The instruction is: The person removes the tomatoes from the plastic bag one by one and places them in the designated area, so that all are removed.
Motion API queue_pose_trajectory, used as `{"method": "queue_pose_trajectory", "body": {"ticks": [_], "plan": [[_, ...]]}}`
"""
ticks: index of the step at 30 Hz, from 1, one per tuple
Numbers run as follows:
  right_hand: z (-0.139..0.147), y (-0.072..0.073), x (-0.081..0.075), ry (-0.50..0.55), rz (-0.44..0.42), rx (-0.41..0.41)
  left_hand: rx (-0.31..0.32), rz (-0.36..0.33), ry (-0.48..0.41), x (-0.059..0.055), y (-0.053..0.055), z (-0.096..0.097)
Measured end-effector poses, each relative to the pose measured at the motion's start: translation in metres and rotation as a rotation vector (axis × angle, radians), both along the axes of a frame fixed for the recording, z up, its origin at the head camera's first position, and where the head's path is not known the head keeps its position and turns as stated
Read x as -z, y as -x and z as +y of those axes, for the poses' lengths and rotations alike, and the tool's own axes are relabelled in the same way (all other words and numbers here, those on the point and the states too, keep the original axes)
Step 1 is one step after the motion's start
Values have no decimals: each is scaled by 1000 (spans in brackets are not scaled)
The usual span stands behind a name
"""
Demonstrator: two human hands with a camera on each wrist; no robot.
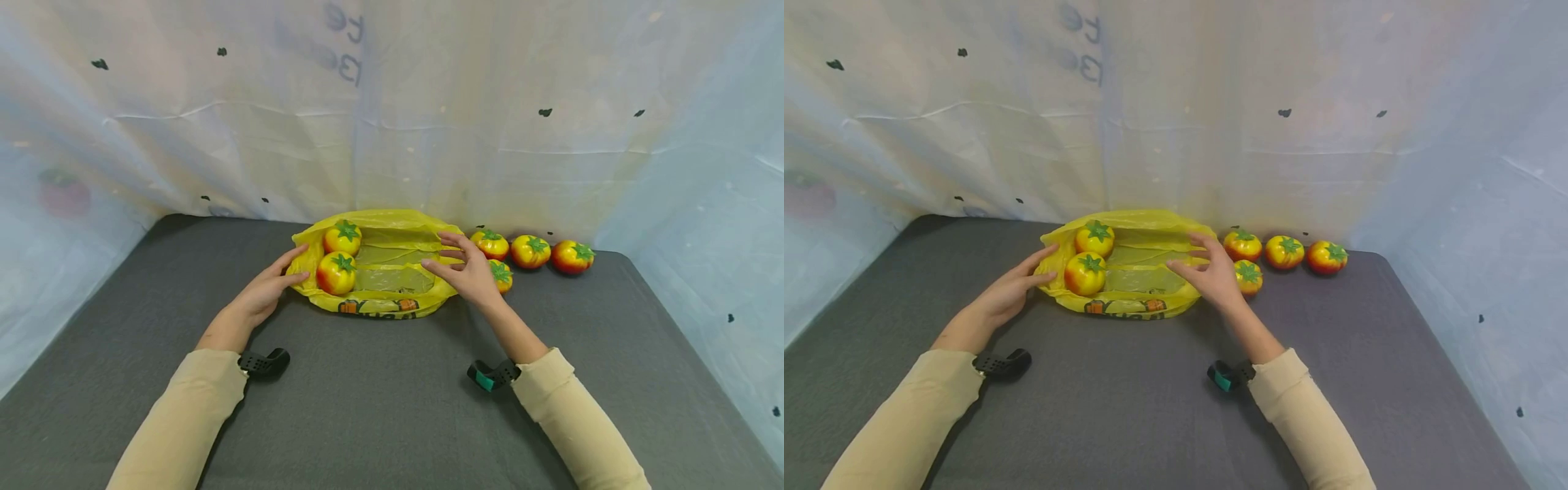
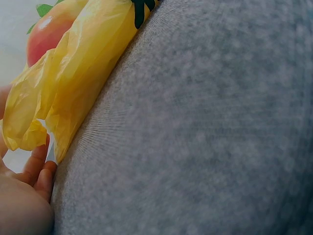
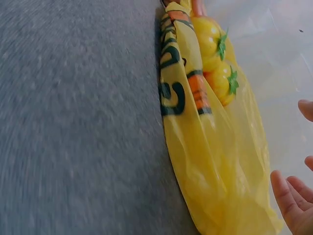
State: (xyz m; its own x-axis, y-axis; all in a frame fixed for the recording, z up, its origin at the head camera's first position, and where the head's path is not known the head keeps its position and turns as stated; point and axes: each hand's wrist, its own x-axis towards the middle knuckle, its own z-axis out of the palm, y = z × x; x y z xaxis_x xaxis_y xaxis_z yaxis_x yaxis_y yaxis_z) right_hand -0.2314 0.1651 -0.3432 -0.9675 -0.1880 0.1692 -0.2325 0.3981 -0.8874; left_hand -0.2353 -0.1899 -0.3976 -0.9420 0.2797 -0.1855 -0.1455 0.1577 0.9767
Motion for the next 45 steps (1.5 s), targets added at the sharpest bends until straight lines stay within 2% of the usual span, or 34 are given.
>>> {"method": "queue_pose_trajectory", "body": {"ticks": [8, 20, 27, 36, 45], "plan": [[-22, 3, 7, -40, 4, -48, 5, -18, -9, 0, 1, -1], [-51, 9, 16, -44, 4, -111, 10, -18, -9, -3, -1, 0], [-71, 12, 21, -64, 31, -169, 13, -20, -16, -3, -1, -1], [-92, 15, 23, -52, -35, -210, 14, -20, -8, -2, 0, -1], [-104, 18, 24, -108, -89, -222, 26, -31, 16, -4, 0, -2]]}}
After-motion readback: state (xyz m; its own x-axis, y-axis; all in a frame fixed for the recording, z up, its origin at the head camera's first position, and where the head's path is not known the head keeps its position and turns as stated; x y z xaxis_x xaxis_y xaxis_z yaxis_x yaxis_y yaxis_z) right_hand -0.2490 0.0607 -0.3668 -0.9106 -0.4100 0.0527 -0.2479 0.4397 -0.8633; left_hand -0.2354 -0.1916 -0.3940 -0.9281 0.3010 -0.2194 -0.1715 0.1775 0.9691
